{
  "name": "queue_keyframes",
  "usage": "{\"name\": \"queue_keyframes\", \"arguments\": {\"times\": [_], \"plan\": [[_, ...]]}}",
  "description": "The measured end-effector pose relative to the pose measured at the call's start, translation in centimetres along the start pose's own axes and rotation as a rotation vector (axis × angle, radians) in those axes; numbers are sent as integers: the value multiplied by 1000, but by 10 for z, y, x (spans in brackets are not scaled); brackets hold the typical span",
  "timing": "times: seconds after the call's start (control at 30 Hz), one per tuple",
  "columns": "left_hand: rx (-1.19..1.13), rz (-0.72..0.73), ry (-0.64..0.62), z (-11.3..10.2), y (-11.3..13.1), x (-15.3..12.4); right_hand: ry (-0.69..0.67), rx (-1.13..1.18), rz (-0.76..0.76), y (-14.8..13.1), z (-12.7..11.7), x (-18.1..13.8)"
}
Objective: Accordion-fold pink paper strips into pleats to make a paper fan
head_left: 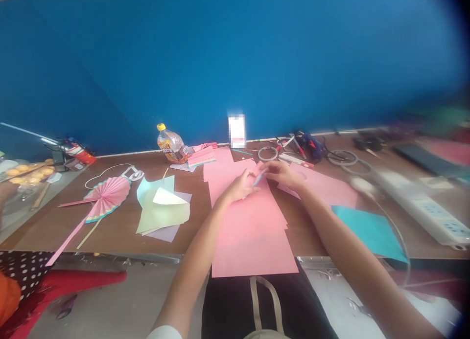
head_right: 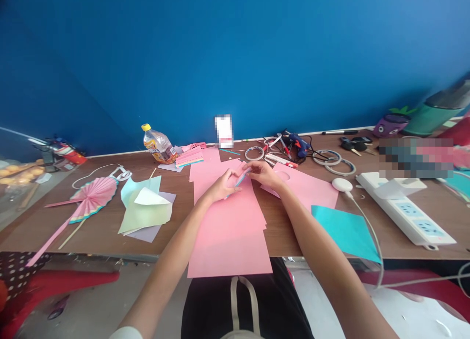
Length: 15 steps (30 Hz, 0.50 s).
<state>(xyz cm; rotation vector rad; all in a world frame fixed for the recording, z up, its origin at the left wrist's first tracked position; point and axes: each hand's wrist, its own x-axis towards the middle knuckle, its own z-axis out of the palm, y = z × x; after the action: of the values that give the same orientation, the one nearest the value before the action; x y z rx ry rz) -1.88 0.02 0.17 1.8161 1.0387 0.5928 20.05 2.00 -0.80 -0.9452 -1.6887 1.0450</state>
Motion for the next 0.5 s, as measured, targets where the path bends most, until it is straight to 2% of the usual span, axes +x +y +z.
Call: {"name": "queue_keyframes", "arguments": {"times": [0.1, 0.27, 0.4, 0.5], "plan": [[27, -2, -6, -1, 2, -1, 31, -20, -1, -4, 1, -1], [64, 110, 17, -3, 4, 1, 19, -55, -29, -4, 3, 0], [6, 33, -20, -1, 2, 0, 29, -104, -27, -1, 2, 2], [44, 63, 45, 0, -2, 1, 52, -117, -20, 1, 1, 1]]}}
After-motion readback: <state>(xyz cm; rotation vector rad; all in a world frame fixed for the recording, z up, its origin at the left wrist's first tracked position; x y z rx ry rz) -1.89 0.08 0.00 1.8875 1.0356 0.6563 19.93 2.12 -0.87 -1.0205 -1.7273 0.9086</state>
